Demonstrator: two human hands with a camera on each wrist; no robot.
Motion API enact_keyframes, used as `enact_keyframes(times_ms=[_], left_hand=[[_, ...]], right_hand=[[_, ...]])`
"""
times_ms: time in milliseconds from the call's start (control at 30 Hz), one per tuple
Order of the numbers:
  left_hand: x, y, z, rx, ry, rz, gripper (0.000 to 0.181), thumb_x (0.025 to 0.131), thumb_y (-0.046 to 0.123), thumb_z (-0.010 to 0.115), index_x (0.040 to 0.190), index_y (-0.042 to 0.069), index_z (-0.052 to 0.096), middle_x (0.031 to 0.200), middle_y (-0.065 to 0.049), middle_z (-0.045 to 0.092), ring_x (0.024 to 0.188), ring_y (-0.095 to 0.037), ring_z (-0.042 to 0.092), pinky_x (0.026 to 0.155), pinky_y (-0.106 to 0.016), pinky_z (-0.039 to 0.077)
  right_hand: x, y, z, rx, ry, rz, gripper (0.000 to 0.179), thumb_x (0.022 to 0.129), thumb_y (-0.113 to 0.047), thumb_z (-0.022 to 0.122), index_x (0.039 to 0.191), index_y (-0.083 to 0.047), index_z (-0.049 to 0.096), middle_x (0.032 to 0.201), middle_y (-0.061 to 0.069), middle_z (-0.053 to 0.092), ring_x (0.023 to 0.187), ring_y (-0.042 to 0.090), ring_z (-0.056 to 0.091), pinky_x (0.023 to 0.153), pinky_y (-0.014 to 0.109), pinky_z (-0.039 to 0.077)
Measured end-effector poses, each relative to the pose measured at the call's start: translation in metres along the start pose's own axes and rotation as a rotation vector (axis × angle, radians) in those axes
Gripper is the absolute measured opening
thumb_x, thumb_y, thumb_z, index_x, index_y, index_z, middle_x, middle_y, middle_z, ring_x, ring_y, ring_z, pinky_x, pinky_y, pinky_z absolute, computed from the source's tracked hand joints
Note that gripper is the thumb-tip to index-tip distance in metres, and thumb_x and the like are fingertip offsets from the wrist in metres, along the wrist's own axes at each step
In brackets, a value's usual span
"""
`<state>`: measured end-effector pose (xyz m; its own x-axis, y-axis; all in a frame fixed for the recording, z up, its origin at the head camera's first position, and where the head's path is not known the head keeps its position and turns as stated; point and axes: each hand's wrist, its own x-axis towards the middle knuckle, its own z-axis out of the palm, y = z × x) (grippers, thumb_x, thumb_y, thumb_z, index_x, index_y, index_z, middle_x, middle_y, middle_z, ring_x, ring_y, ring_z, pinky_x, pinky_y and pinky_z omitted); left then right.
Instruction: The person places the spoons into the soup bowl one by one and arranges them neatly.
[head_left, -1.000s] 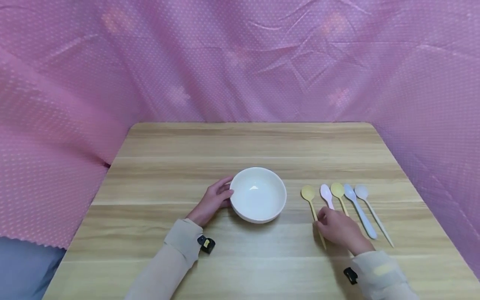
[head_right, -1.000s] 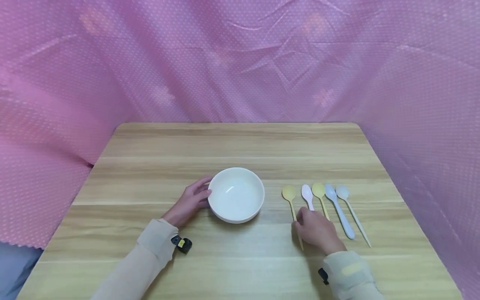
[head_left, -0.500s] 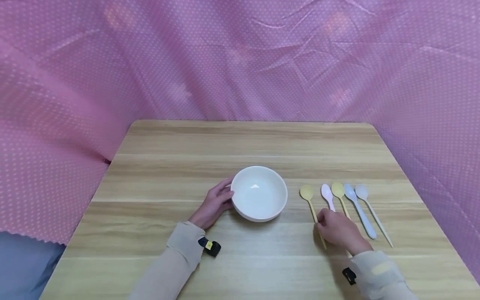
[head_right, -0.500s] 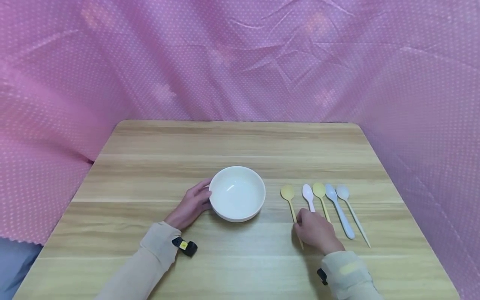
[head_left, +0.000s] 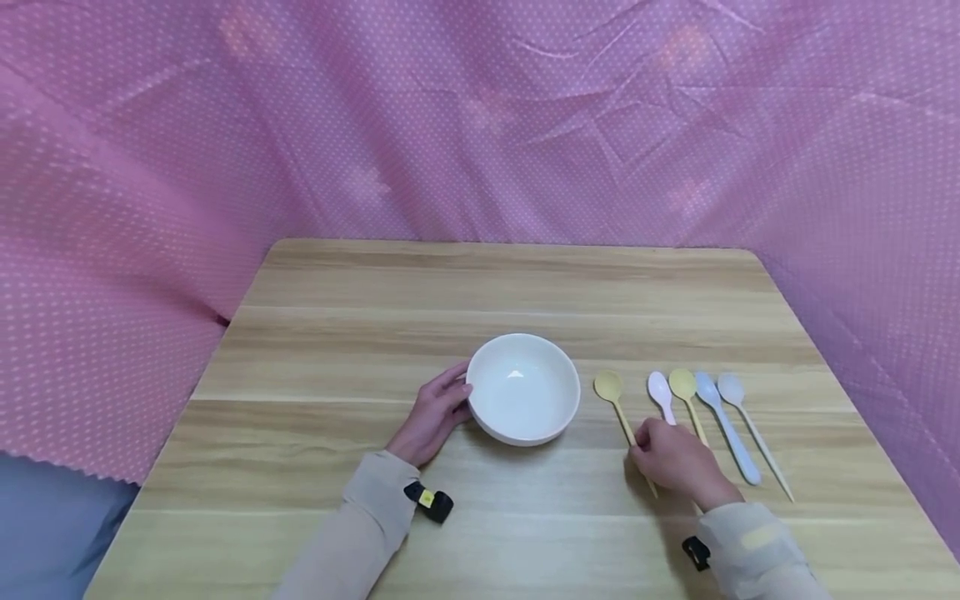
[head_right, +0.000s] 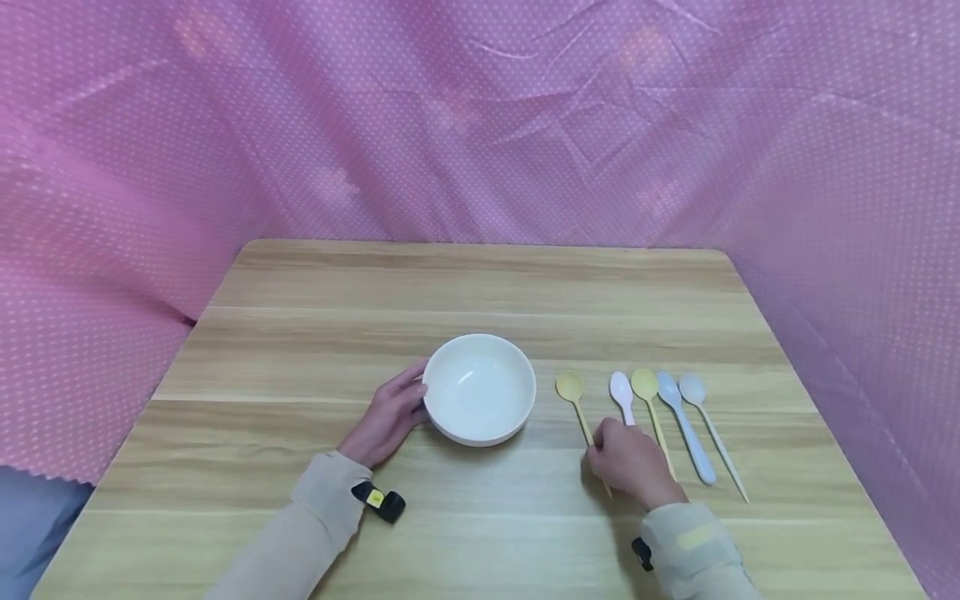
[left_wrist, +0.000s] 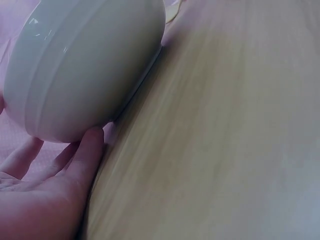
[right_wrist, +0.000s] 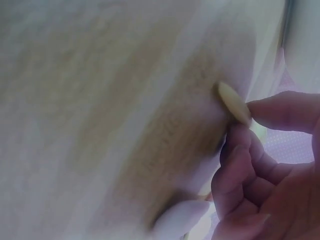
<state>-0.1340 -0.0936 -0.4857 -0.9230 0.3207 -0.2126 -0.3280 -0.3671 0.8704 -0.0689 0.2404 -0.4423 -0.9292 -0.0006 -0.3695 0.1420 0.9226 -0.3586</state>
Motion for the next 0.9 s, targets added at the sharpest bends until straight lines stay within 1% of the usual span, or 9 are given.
enact_keyframes(times_ms=[167, 300, 400, 533, 700, 800, 900], left_hand=[[0.0, -0.003, 0.002, -0.01, 0.002, 0.005, 0.05, 0.092, 0.009, 0.054, 0.141, 0.008, 0.043, 0.139, -0.018, 0.045, 0.108, -0.017, 0.057, 0.09, -0.032, 0.05], [0.0, -0.004, 0.002, 0.001, 0.009, 0.007, 0.05, 0.092, 0.01, 0.054, 0.141, 0.009, 0.043, 0.14, -0.017, 0.046, 0.111, -0.019, 0.056, 0.092, -0.033, 0.05], [-0.001, -0.004, 0.001, 0.008, 0.009, 0.009, 0.05, 0.092, 0.011, 0.055, 0.141, 0.01, 0.043, 0.141, -0.016, 0.045, 0.114, -0.02, 0.055, 0.094, -0.035, 0.049], [-0.002, -0.003, -0.001, 0.018, 0.01, 0.017, 0.05, 0.092, 0.013, 0.055, 0.141, 0.01, 0.043, 0.141, -0.016, 0.045, 0.115, -0.021, 0.055, 0.095, -0.037, 0.048], [-0.001, -0.002, -0.002, 0.014, 0.013, 0.015, 0.05, 0.092, 0.014, 0.056, 0.14, 0.011, 0.044, 0.141, -0.015, 0.045, 0.114, -0.02, 0.055, 0.094, -0.036, 0.049], [-0.001, -0.002, -0.003, 0.007, 0.012, 0.013, 0.05, 0.092, 0.013, 0.056, 0.14, 0.01, 0.044, 0.142, -0.015, 0.045, 0.113, -0.02, 0.055, 0.094, -0.036, 0.049], [-0.002, -0.002, -0.003, 0.008, 0.007, 0.012, 0.05, 0.092, 0.012, 0.055, 0.141, 0.01, 0.043, 0.142, -0.015, 0.044, 0.112, -0.019, 0.056, 0.093, -0.036, 0.049]], right_hand=[[-0.003, 0.002, 0.001, 0.026, 0.024, 0.012, 0.011, 0.083, -0.017, 0.061, 0.087, -0.007, 0.06, 0.069, 0.001, 0.057, 0.059, 0.016, 0.051, 0.05, 0.029, 0.041], [-0.004, 0.001, 0.0, 0.075, 0.052, -0.007, 0.013, 0.084, -0.016, 0.061, 0.09, -0.005, 0.059, 0.071, 0.002, 0.057, 0.058, 0.016, 0.051, 0.049, 0.029, 0.043], [-0.004, 0.0, -0.002, 0.101, 0.115, -0.05, 0.013, 0.084, -0.015, 0.06, 0.091, -0.004, 0.06, 0.073, 0.003, 0.059, 0.059, 0.016, 0.051, 0.05, 0.029, 0.044], [-0.003, 0.0, -0.006, 0.1, 0.219, -0.089, 0.016, 0.085, -0.016, 0.059, 0.092, -0.002, 0.062, 0.076, 0.004, 0.061, 0.062, 0.016, 0.051, 0.054, 0.028, 0.043], [0.0, 0.001, -0.011, 0.111, 0.33, -0.083, 0.022, 0.086, -0.016, 0.055, 0.097, 0.0, 0.064, 0.082, 0.007, 0.064, 0.069, 0.018, 0.055, 0.06, 0.03, 0.046], [0.002, 0.001, -0.014, 0.114, 0.393, -0.086, 0.021, 0.086, -0.016, 0.054, 0.096, -0.001, 0.065, 0.082, 0.008, 0.065, 0.072, 0.019, 0.057, 0.064, 0.033, 0.047], [0.003, 0.0, -0.016, 0.12, 0.433, -0.091, 0.02, 0.086, -0.016, 0.055, 0.095, -0.001, 0.066, 0.082, 0.008, 0.066, 0.073, 0.02, 0.058, 0.065, 0.034, 0.047]])
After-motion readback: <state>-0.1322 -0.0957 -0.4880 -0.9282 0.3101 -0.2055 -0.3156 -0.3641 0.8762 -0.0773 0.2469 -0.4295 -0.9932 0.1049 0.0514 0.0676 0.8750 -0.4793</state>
